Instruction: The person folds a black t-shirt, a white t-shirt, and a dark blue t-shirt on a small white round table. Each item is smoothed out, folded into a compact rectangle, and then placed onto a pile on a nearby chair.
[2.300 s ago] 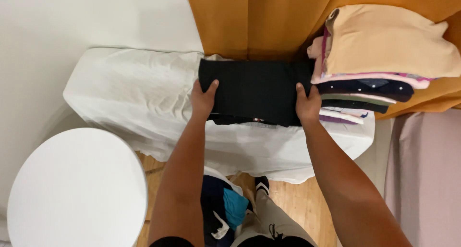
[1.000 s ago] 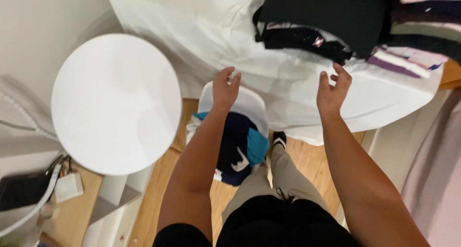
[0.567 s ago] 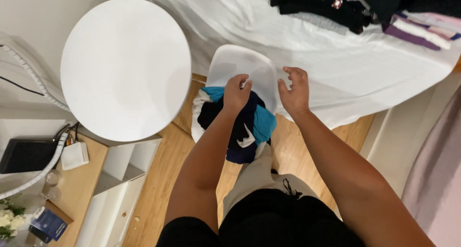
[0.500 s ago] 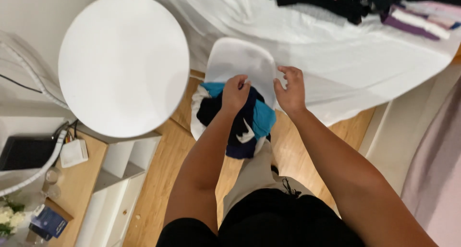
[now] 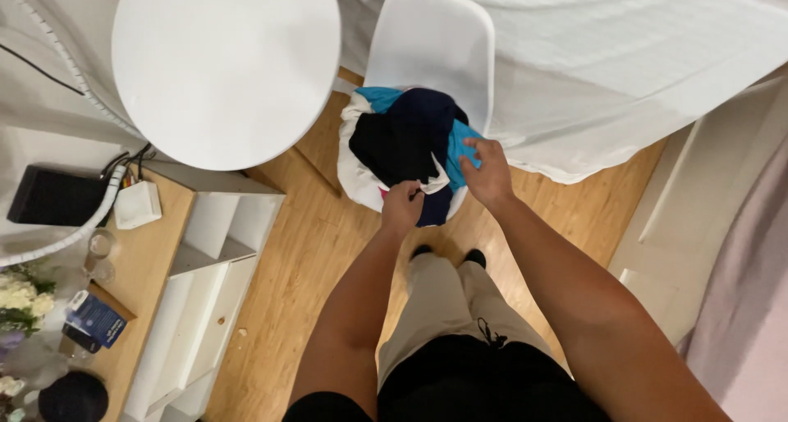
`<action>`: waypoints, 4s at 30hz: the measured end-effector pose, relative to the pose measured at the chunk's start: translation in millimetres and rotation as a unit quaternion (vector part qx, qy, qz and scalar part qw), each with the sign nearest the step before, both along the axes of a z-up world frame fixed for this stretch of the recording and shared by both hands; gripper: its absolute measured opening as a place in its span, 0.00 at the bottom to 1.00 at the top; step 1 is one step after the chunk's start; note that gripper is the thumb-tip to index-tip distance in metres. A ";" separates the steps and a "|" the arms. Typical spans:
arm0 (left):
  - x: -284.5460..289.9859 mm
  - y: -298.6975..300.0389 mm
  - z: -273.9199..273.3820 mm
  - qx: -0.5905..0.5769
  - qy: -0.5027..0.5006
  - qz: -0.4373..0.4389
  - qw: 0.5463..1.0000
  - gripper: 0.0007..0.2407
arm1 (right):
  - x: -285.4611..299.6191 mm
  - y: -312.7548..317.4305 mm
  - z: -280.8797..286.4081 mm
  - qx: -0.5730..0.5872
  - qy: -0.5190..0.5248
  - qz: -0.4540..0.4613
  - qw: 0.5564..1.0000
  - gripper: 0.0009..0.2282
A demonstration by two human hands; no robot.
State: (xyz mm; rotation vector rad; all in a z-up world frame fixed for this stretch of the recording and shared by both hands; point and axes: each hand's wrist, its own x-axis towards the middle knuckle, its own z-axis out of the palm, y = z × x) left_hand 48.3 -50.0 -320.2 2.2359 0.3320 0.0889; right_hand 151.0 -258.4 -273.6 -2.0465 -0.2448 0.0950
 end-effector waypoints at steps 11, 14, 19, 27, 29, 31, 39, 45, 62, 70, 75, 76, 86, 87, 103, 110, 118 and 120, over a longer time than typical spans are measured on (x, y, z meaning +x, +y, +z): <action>4.8 50.2 -56.8 -0.002 0.119 0.032 0.992 0.13 | -22.4 67.2 -82.0 -0.040 0.240 0.071 0.967 0.14; 30.2 68.3 -86.4 0.011 0.130 -0.022 0.991 0.13 | -15.8 90.0 -142.3 -0.027 0.229 0.043 0.972 0.14; 65.3 87.4 -119.2 0.018 0.186 -0.103 0.977 0.15 | -10.8 117.2 -217.3 -0.028 0.281 -0.037 0.959 0.15; 76.4 120.9 -148.5 -0.039 0.202 -0.151 0.967 0.20 | -1.3 161.9 -248.5 -0.089 0.182 -0.220 0.954 0.23; 71.8 129.4 -146.4 -0.046 0.203 -0.165 0.964 0.21 | -3.8 172.3 -222.8 -0.137 0.153 -0.231 0.951 0.16; 78.9 137.6 -131.7 -0.049 0.194 -0.170 0.965 0.23 | 4.4 189.0 -190.1 -0.181 0.114 -0.233 0.949 0.09; 68.7 151.0 -107.2 0.037 -0.068 -0.225 0.971 0.24 | -38.6 260.5 -39.6 0.006 -0.026 -0.165 0.986 0.07; 119.4 182.3 4.1 -0.118 0.001 -0.186 0.975 0.16 | -22.7 252.2 37.0 -0.082 -0.214 -0.198 0.953 0.23; 182.2 284.1 349.4 -0.227 -0.165 -0.128 0.951 0.06 | 44.3 151.1 203.0 0.126 -0.056 -0.269 0.953 0.13; 193.3 317.1 387.4 -0.303 -0.110 -0.026 0.946 0.14 | 86.4 158.5 354.4 0.063 -0.232 -0.167 0.956 0.03; 210.5 322.1 379.0 -0.546 -0.093 -0.065 0.830 0.23 | 101.7 164.1 399.8 -0.009 -0.248 -0.108 0.963 0.03; 202.4 316.6 401.2 -0.546 -0.095 -0.062 0.830 0.23 | 112.5 158.8 396.2 -0.009 -0.249 -0.104 0.963 0.03; 200.7 363.7 406.6 0.077 -0.151 -0.093 0.981 0.19 | 150.1 164.7 431.0 0.025 -0.259 -0.028 0.965 0.04; 210.1 380.4 404.5 0.138 -0.191 -0.082 0.968 0.14 | 157.3 164.8 434.5 0.076 -0.238 -0.012 0.968 0.08; 258.0 502.3 448.0 -0.075 -0.046 -0.124 0.988 0.11 | 376.1 139.3 323.3 -0.076 -0.211 0.067 0.972 0.02; 251.0 566.3 347.5 -0.185 0.129 -0.173 0.959 0.15 | 446.9 280.0 312.0 -0.187 -0.164 -0.080 0.965 0.08; 221.9 694.5 174.5 -0.472 0.085 0.299 0.825 0.21 | 368.6 603.3 229.9 0.178 -0.179 0.151 0.956 0.19; 210.4 720.3 112.6 -0.302 0.065 0.355 0.882 0.21 | 323.8 616.9 179.8 -0.112 -0.103 0.111 0.982 0.16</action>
